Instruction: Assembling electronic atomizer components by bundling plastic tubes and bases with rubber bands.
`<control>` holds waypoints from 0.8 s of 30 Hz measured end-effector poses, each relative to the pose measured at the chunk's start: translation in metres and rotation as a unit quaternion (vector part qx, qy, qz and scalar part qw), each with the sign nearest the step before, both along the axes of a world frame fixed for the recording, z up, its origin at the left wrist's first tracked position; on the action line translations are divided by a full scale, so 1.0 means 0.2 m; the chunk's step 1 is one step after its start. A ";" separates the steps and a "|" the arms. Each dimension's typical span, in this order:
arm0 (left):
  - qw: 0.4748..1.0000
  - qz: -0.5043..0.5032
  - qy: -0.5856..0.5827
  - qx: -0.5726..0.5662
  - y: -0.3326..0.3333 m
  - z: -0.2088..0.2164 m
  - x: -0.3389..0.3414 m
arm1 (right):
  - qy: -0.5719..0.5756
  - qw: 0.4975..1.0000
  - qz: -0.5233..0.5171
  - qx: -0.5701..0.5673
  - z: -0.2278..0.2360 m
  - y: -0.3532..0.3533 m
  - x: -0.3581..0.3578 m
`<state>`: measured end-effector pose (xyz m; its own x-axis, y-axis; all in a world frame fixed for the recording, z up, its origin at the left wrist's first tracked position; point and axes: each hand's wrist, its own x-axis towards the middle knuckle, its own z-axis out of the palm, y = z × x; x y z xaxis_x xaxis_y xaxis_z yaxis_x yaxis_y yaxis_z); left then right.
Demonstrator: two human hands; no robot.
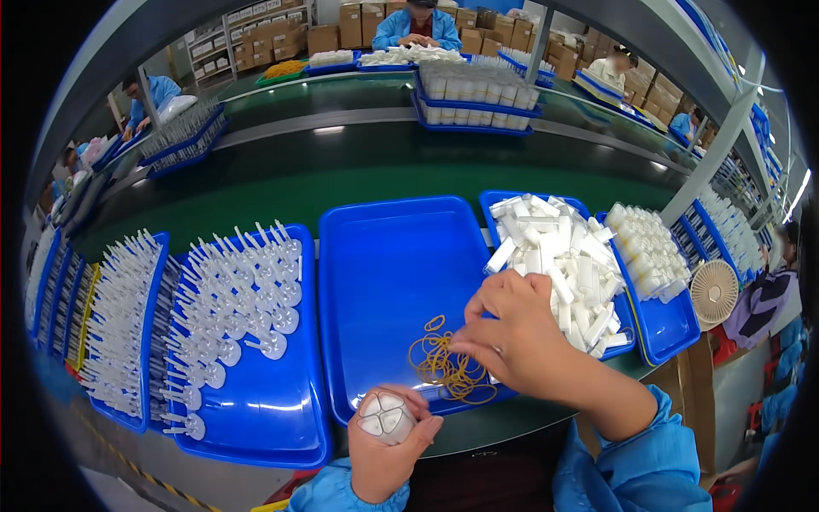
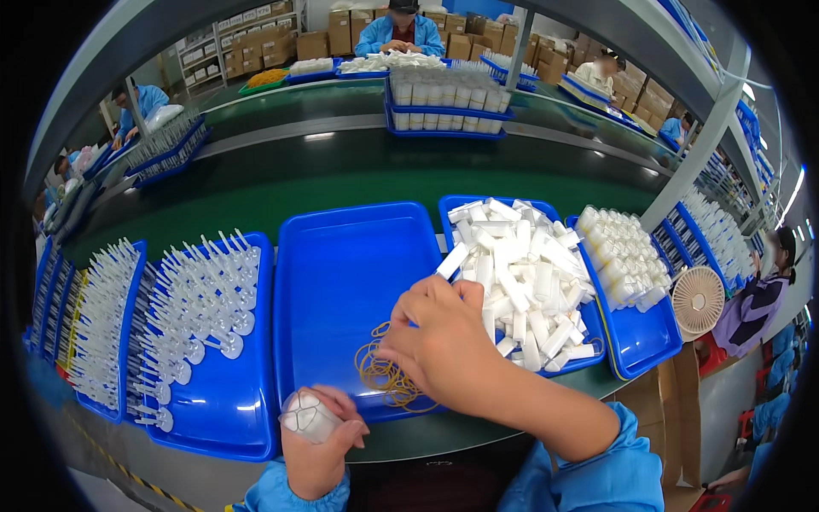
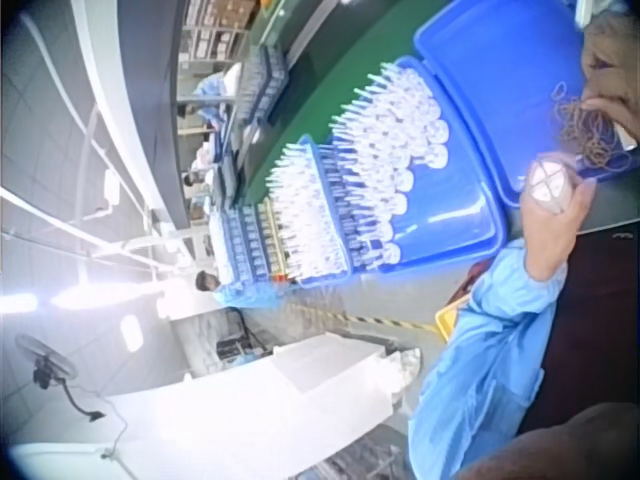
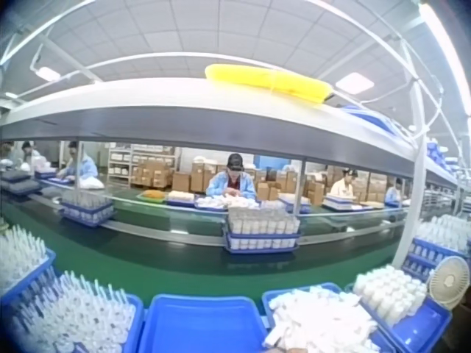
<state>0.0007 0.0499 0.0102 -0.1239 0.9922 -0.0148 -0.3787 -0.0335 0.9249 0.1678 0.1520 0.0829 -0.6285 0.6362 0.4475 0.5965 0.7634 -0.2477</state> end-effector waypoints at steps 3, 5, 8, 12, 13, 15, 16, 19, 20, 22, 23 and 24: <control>1.000 0.021 -0.009 -0.007 0.02 0.03 0.02 | -0.001 1.000 0.019 -0.011 0.01 -0.06 0.00; 0.991 -0.071 -0.105 -0.044 0.01 0.06 0.00 | 0.023 0.998 0.040 -0.035 0.00 -0.09 0.00; 0.909 -0.259 -0.326 -0.015 -0.01 0.00 -0.02 | 0.101 0.969 0.104 -0.199 -0.06 -0.10 0.01; 0.934 -0.270 -0.231 0.037 -0.05 0.02 -0.04 | 0.452 0.490 0.214 -0.714 -0.07 -0.13 0.09; 0.958 -0.241 -0.142 0.060 -0.04 0.02 -0.04 | 0.484 0.446 0.252 -0.710 -0.08 -0.12 0.11; 0.976 -0.186 0.086 0.077 -0.03 0.04 -0.03 | 0.541 0.351 0.325 -0.692 -0.10 -0.10 0.16; 0.971 -0.137 0.167 0.102 -0.04 0.04 0.01 | 0.517 0.364 0.323 -0.704 -0.08 -0.09 0.16; 0.965 -0.082 0.224 0.106 -0.02 0.01 0.07 | 0.221 0.752 0.233 -0.575 0.09 -0.25 0.09; 0.974 -0.101 0.188 0.080 -0.01 0.04 0.08 | 0.148 0.823 0.305 -0.455 0.06 -0.29 0.07; 0.975 -0.151 0.160 0.036 0.01 0.06 0.07 | 0.036 0.883 0.357 -0.302 0.08 -0.36 0.05; 0.979 -0.175 0.102 0.029 0.02 0.07 0.06 | 0.153 0.877 0.338 -0.306 0.08 -0.41 0.03; 0.982 -0.184 0.046 0.015 0.00 0.07 0.04 | 0.216 0.823 0.380 -0.362 0.06 -0.38 0.05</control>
